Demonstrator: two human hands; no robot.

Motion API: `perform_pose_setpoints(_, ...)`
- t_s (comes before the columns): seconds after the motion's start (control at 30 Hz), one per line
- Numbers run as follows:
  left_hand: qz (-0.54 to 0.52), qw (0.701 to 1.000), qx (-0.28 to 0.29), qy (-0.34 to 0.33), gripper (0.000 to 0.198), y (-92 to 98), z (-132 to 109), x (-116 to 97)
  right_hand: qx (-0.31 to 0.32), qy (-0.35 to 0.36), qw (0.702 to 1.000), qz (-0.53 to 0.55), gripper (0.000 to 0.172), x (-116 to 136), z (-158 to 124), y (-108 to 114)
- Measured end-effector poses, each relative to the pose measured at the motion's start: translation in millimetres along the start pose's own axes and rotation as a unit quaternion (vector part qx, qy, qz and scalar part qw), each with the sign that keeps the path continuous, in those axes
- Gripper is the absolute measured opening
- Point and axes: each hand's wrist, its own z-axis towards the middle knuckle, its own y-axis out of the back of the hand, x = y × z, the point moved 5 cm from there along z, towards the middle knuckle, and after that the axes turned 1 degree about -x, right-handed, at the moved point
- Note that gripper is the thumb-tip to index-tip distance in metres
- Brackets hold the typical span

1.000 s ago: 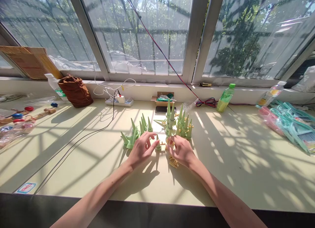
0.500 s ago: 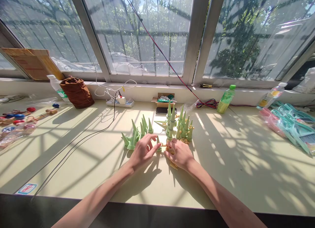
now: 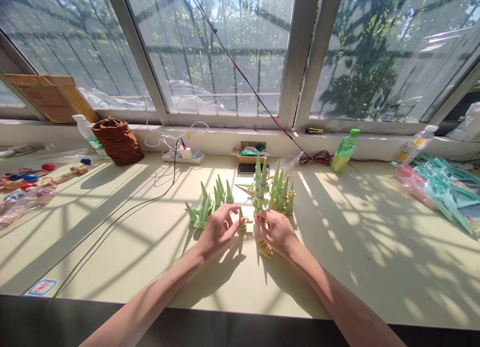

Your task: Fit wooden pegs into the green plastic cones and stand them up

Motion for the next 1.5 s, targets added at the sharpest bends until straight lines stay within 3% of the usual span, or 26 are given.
perform_pose_setpoints(0.23, -0.007, 1.000, -0.007, -0.008, 0.022, -1.0, -0.5, 1.6, -0.057, -0.040, 0.994, 0.089, 0.011, 7.8, 0.7, 12.4)
perform_pose_setpoints(0.8, -0.042, 0.997, 0.069, -0.006, 0.011, -10.3, -1.5, 4.3, -0.041, -0.023, 0.996, 0.081, 0.015, 11.1, 0.9, 12.2)
perform_pose_setpoints(1.17, -0.158, 0.982, 0.028, 0.105, 0.019, -2.5, 0.8, 4.8, -0.048, -0.043, 0.994, 0.088, 0.019, 10.4, 1.5, 13.0)
perform_pose_setpoints(1.5, -0.159, 0.982, 0.006, 0.102, 0.019, -0.5, 2.1, 4.2, -0.044, -0.043, 0.992, 0.107, 0.019, 10.1, 0.9, 11.2)
